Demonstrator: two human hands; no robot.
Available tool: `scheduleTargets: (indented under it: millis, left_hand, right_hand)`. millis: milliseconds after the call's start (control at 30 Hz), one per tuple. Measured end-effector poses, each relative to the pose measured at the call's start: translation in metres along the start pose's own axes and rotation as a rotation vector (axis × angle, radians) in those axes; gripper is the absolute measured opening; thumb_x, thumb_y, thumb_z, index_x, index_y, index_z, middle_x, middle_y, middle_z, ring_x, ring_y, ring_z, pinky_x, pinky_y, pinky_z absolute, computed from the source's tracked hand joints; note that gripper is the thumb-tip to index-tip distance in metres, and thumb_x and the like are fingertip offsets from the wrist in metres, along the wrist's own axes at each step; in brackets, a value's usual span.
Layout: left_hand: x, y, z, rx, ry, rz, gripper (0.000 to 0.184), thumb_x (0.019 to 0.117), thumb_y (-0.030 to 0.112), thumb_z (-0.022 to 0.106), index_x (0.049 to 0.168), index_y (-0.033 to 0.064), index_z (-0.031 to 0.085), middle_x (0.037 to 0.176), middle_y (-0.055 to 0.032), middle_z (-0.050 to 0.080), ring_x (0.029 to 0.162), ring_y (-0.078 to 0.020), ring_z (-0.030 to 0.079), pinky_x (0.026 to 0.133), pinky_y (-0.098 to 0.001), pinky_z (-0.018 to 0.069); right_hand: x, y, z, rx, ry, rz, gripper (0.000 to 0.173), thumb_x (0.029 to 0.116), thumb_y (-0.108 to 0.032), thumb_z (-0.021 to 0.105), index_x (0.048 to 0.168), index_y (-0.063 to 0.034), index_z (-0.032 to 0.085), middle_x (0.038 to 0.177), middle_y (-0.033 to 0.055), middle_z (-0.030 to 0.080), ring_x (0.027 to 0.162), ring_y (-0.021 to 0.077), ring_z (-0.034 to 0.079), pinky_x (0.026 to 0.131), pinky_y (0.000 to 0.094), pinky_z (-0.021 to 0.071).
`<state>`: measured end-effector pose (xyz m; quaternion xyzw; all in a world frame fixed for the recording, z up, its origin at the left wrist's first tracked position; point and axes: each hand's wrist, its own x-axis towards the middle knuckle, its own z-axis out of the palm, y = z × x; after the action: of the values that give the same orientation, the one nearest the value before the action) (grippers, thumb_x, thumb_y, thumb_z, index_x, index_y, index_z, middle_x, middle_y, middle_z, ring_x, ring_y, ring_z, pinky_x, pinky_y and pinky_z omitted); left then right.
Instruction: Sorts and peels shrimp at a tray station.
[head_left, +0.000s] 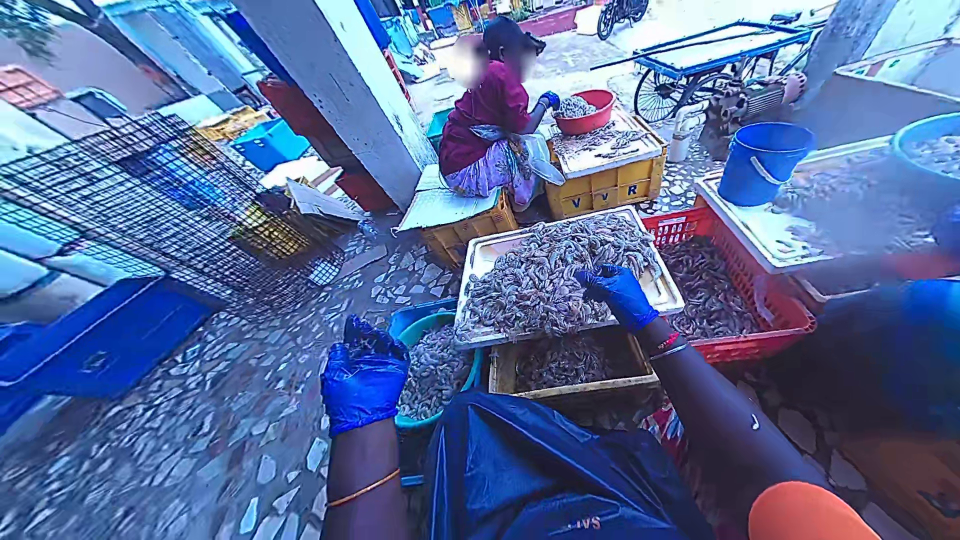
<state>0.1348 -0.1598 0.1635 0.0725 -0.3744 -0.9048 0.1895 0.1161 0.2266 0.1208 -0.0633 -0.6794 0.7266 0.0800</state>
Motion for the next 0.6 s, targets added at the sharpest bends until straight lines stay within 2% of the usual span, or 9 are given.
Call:
scheduleTargets:
  millis: [67, 133, 167, 200, 233, 300, 400, 500, 600]
  left_hand:
    - [0.003, 0.001, -0.006, -0.031, 0.008, -0.072, 0.048, 0.1121, 0.041, 0.015, 0.147, 0.0193, 0.041, 0.127, 0.0030, 0.062, 0.110, -0.0071, 0.063, 0.095, -0.0293, 0.0527]
    - [0.001, 0.003, -0.005, 0.050, -0.019, -0.102, 0.050, 0.1109, 0.048, 0.014, 0.136, 0.0258, 0.052, 0.113, 0.0091, 0.068, 0.101, -0.0065, 0.067, 0.088, -0.0303, 0.0553]
    - [-0.002, 0.004, -0.002, 0.108, -0.042, -0.114, 0.054, 0.1103, 0.051, 0.013, 0.138, 0.0266, 0.053, 0.116, 0.0085, 0.068, 0.104, -0.0089, 0.066, 0.090, -0.0333, 0.0550]
    - [-0.007, 0.005, 0.001, 0.159, -0.097, -0.135, 0.060, 0.1097, 0.053, 0.010, 0.147, 0.0251, 0.047, 0.132, 0.0046, 0.063, 0.118, -0.0138, 0.063, 0.098, -0.0390, 0.0521]
    - [-0.011, 0.005, 0.007, 0.211, -0.140, -0.153, 0.066, 0.1085, 0.055, 0.006, 0.152, 0.0232, 0.044, 0.143, 0.0014, 0.058, 0.128, -0.0176, 0.059, 0.101, -0.0432, 0.0509]
    - [-0.019, -0.004, 0.020, 0.269, -0.252, -0.196, 0.076, 0.1053, 0.059, -0.001, 0.155, 0.0186, 0.040, 0.155, -0.0035, 0.049, 0.141, -0.0228, 0.048, 0.109, -0.0496, 0.0446]
    - [-0.030, -0.023, 0.038, 0.254, -0.365, -0.286, 0.086, 0.1015, 0.065, -0.003, 0.153, 0.0161, 0.046, 0.158, -0.0059, 0.047, 0.145, -0.0256, 0.044, 0.113, -0.0525, 0.0409]
    - [-0.036, -0.044, 0.054, 0.226, -0.458, -0.383, 0.090, 0.0988, 0.071, -0.002, 0.155, 0.0157, 0.043, 0.163, -0.0054, 0.040, 0.148, -0.0262, 0.040, 0.115, -0.0532, 0.0385]
    - [-0.040, -0.057, 0.065, 0.230, -0.469, -0.420, 0.090, 0.0980, 0.072, 0.001, 0.153, 0.0151, 0.044, 0.163, -0.0054, 0.040, 0.148, -0.0275, 0.040, 0.115, -0.0555, 0.0380]
  right_hand:
    - [0.000, 0.002, -0.001, -0.005, -0.016, -0.015, 0.031, 0.1041, -0.028, 0.062, 0.092, -0.0008, 0.070, 0.071, 0.0029, 0.068, 0.061, 0.0095, 0.063, 0.061, 0.0271, 0.0539]
    - [-0.001, 0.001, 0.001, -0.010, -0.053, -0.045, 0.035, 0.1080, -0.026, 0.053, 0.092, -0.0006, 0.071, 0.074, 0.0031, 0.070, 0.064, 0.0098, 0.064, 0.065, 0.0276, 0.0556]
    - [-0.001, 0.000, 0.002, -0.018, -0.092, -0.052, 0.033, 0.1083, -0.022, 0.052, 0.095, 0.0005, 0.072, 0.078, 0.0041, 0.073, 0.068, 0.0103, 0.067, 0.068, 0.0281, 0.0577]
    - [-0.001, 0.001, 0.003, -0.034, -0.142, -0.048, 0.030, 0.1081, -0.019, 0.051, 0.100, 0.0013, 0.071, 0.084, 0.0055, 0.075, 0.073, 0.0115, 0.070, 0.073, 0.0292, 0.0594]
    - [0.000, 0.001, 0.005, -0.052, -0.185, -0.041, 0.028, 0.1076, -0.018, 0.052, 0.103, 0.0016, 0.071, 0.088, 0.0062, 0.075, 0.077, 0.0121, 0.072, 0.077, 0.0298, 0.0599]
    - [-0.002, 0.002, 0.008, -0.105, -0.232, -0.024, 0.027, 0.1068, -0.021, 0.054, 0.106, -0.0009, 0.072, 0.090, 0.0039, 0.076, 0.079, 0.0107, 0.072, 0.079, 0.0296, 0.0598]
    - [-0.005, 0.001, 0.012, -0.118, -0.282, -0.046, 0.026, 0.1063, -0.021, 0.055, 0.107, -0.0017, 0.072, 0.090, 0.0034, 0.077, 0.080, 0.0110, 0.072, 0.080, 0.0299, 0.0599]
    - [-0.009, -0.007, 0.009, -0.145, -0.274, -0.065, 0.026, 0.1061, -0.022, 0.055, 0.108, -0.0033, 0.073, 0.093, 0.0030, 0.077, 0.082, 0.0108, 0.073, 0.081, 0.0297, 0.0597]
    - [-0.009, -0.009, 0.003, -0.195, -0.253, -0.058, 0.026, 0.1056, -0.025, 0.056, 0.108, -0.0054, 0.074, 0.092, 0.0018, 0.077, 0.082, 0.0099, 0.072, 0.082, 0.0306, 0.0589]
